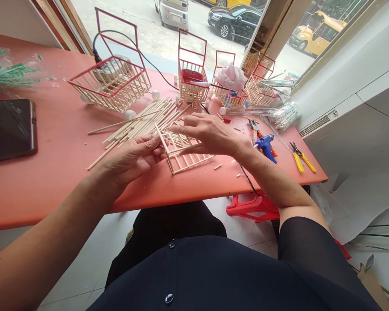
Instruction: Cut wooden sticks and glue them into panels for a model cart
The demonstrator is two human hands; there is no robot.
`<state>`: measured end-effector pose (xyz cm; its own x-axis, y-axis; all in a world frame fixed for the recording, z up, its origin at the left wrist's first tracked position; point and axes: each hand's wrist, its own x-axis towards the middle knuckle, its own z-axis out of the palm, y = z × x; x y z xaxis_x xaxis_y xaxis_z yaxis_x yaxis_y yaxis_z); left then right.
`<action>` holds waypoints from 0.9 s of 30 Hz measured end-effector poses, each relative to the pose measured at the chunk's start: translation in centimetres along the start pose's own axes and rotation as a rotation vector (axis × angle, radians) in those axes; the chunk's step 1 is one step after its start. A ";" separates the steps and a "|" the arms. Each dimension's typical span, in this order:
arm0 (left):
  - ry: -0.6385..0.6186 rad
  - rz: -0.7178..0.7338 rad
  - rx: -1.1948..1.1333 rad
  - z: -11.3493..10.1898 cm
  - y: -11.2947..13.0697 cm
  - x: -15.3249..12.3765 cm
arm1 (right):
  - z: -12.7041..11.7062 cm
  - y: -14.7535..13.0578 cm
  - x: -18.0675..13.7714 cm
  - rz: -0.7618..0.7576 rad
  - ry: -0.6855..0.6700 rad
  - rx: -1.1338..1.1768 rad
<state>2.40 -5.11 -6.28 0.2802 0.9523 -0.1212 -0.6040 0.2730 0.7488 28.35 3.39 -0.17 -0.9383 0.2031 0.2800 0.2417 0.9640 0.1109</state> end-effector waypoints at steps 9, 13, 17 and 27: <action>0.034 0.005 -0.011 0.5 0.3 -0.4 | -0.4 0.0 0.1 -0.001 -0.012 0.005; -0.013 0.032 0.023 0.3 0.2 -0.3 | -0.7 -0.2 0.1 -0.007 -0.017 -0.006; -0.024 0.027 0.036 0.3 0.1 -0.1 | -0.8 -0.2 0.0 0.006 -0.030 -0.016; 0.005 0.039 0.046 0.7 0.1 -0.2 | -1.1 -0.6 0.0 0.015 -0.031 -0.023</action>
<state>2.78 -5.35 -5.73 0.2537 0.9627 -0.0942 -0.5795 0.2293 0.7821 28.49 2.60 0.77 -0.9416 0.2236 0.2518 0.2615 0.9566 0.1286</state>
